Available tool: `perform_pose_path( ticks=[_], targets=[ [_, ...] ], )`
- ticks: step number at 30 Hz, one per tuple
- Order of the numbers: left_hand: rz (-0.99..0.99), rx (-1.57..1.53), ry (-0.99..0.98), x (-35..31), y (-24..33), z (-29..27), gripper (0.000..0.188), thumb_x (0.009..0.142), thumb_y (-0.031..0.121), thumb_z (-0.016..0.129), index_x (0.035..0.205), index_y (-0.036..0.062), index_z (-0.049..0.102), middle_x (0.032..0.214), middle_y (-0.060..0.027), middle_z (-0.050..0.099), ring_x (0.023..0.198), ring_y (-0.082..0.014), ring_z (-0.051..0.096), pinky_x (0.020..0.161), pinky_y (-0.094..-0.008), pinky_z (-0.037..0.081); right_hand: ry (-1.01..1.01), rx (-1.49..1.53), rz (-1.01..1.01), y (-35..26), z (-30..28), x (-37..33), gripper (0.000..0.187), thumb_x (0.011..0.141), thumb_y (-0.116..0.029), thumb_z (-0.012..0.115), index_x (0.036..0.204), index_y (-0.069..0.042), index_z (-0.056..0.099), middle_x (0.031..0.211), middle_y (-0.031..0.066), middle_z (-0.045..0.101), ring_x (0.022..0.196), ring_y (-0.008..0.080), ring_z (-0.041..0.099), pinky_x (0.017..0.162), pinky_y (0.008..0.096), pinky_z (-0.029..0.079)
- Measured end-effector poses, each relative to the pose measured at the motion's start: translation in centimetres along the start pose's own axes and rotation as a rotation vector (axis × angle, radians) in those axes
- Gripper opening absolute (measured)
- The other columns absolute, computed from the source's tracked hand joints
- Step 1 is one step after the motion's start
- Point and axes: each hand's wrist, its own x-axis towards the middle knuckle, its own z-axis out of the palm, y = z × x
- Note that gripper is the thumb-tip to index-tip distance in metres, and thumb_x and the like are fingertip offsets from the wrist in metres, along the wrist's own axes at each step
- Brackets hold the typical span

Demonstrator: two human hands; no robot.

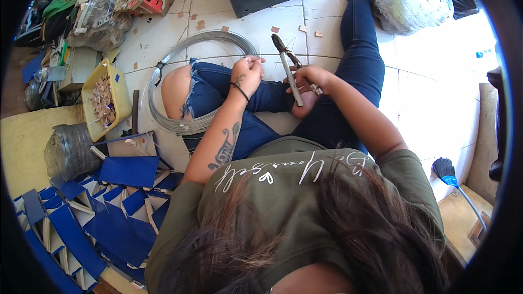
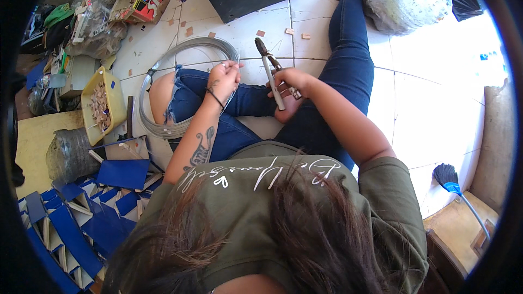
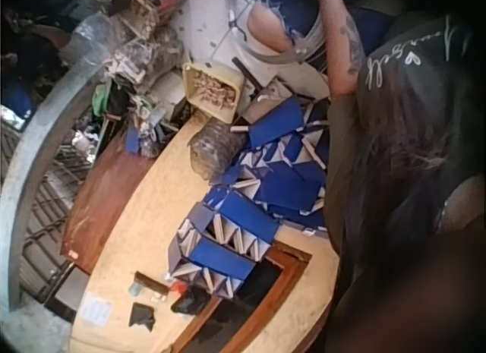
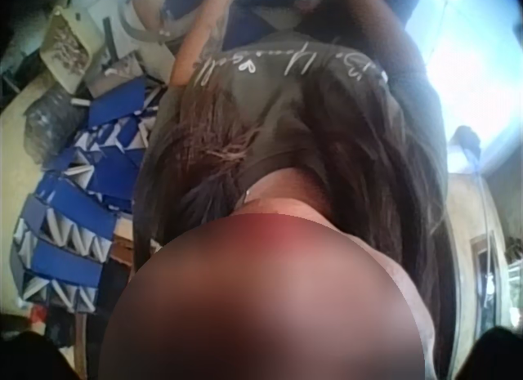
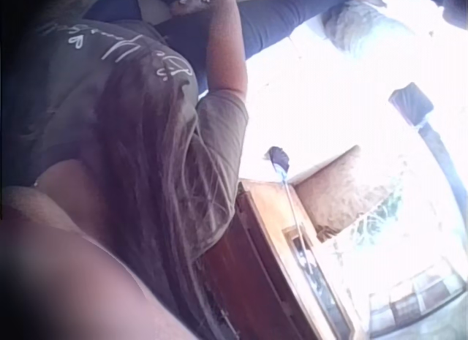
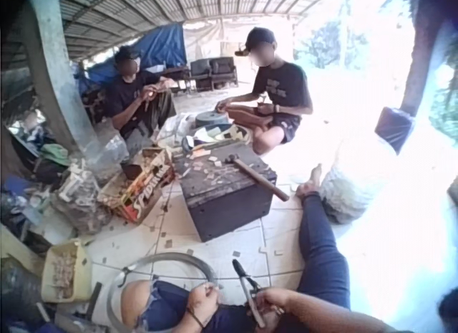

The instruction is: The person sits on the floor and repeatedly picks up small wooden pieces, inserts them into a thin wire, and secures them using pliers. The person continues this process, handling the wire and wooden pieces one at a time.

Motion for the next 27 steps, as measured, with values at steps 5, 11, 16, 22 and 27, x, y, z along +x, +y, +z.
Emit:
perform_pose_path(
  ticks=[5,11,16,22,27],
  targets=[
    [0.026,-0.356,0.024,-1.5,1.4,-2.6,0.017,0.086,0.010,0.045,0.097,-0.0019,0.052,0.059,-0.0001,0.044,0.042,-0.0039,0.033,0.037,-0.0158,0.028,-0.130,-0.025,-0.174,-0.4,0.4,-0.7,0.055,0.067,-0.004,0.042,0.121,0.004,0.034,0.107,0.0180,0.050,0.089,0.0259,0.056,0.080,0.0371,0.045],
    [0.039,-0.493,0.072,-2.1,1.1,-7.3,0.018,0.089,0.011,0.041,0.099,0.0010,0.052,0.059,0.0008,0.043,0.042,-0.0041,0.033,0.041,-0.0175,0.027,0.434,-0.428,-0.332,-2.4,0.4,-0.3,0.031,0.072,-0.021,0.053,0.092,0.003,0.053,0.079,0.0156,0.058,0.073,0.0220,0.057,0.065,0.0320,0.044],
    [0.047,-0.373,0.073,-1.4,0.3,-6.7,0.015,0.088,0.010,0.042,0.096,0.0005,0.051,0.058,0.0000,0.043,0.040,-0.0045,0.033,0.038,-0.0168,0.028,0.804,-0.906,-0.289,-5.2,-2.0,0.2,0.052,0.073,-0.028,0.051,0.111,0.006,0.044,0.090,0.0260,0.056,0.087,0.0350,0.056,0.077,0.0396,0.042],
    [0.045,-0.351,0.093,-1.2,0.4,-6.3,0.015,0.088,0.011,0.043,0.094,-0.0006,0.051,0.057,0.0002,0.045,0.038,-0.0042,0.034,0.035,-0.0158,0.027,0.700,-1.889,-0.704,-7.6,-3.2,4.5,0.060,0.069,-0.015,0.055,0.124,-0.002,0.036,0.104,0.0160,0.049,0.102,0.0276,0.047,0.084,0.0376,0.036],
    [0.045,-0.267,0.107,-1.7,1.0,-5.9,0.017,0.089,0.012,0.041,0.095,-0.0007,0.050,0.056,0.0002,0.045,0.038,-0.0039,0.035,0.035,-0.0157,0.027,0.402,-1.953,-0.842,-10.5,-3.1,10.6,0.055,0.074,-0.009,0.049,0.127,-0.011,0.035,0.112,0.0090,0.047,0.111,0.0236,0.041,0.091,0.0410,0.029]
  ],
)
